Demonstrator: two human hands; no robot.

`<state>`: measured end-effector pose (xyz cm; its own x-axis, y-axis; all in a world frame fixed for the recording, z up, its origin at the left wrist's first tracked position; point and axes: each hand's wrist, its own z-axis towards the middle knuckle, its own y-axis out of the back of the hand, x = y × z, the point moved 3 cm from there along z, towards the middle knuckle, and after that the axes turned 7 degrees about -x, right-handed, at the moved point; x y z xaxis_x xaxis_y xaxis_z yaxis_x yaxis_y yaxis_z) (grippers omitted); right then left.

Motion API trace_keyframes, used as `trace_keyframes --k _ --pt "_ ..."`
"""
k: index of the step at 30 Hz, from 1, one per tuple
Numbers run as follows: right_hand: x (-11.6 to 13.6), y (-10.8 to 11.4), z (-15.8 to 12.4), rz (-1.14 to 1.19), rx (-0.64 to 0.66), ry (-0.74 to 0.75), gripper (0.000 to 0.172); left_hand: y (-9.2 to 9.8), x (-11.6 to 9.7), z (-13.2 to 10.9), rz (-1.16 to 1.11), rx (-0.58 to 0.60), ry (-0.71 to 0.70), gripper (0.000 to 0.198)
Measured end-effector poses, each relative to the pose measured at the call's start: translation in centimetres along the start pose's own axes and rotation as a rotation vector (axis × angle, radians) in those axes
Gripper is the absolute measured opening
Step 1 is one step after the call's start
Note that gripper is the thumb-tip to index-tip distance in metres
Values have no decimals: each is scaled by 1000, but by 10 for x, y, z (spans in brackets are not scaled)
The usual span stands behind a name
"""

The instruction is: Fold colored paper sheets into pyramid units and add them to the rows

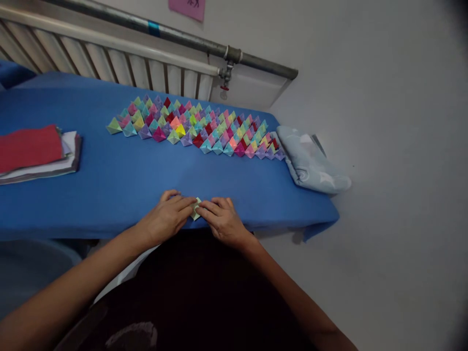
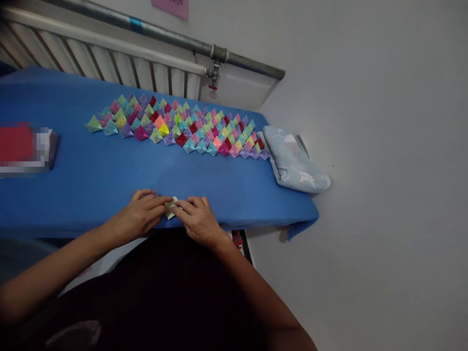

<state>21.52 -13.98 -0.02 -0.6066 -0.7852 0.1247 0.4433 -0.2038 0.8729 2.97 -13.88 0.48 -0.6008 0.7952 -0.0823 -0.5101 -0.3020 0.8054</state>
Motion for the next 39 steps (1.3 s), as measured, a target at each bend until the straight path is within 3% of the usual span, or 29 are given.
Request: trace_keyframes --k 7,11,15,27,39 --pt "-1 3 2 37 42 -37 35 1 10 13 -58 135 -97 24" --pt "-2 7 0 141 -28 -171 35 3 12 13 -93 146 -77 23" --pt "-2 7 -3 170 -70 -266 25 4 11 12 -106 139 -19 29" --pt "0 5 -2 71 -75 -232 21 -4 13 4 -88 83 -48 28" --pt "-4 0 -4 -3 -48 -187 21 8 8 12 -211 182 -13 24"
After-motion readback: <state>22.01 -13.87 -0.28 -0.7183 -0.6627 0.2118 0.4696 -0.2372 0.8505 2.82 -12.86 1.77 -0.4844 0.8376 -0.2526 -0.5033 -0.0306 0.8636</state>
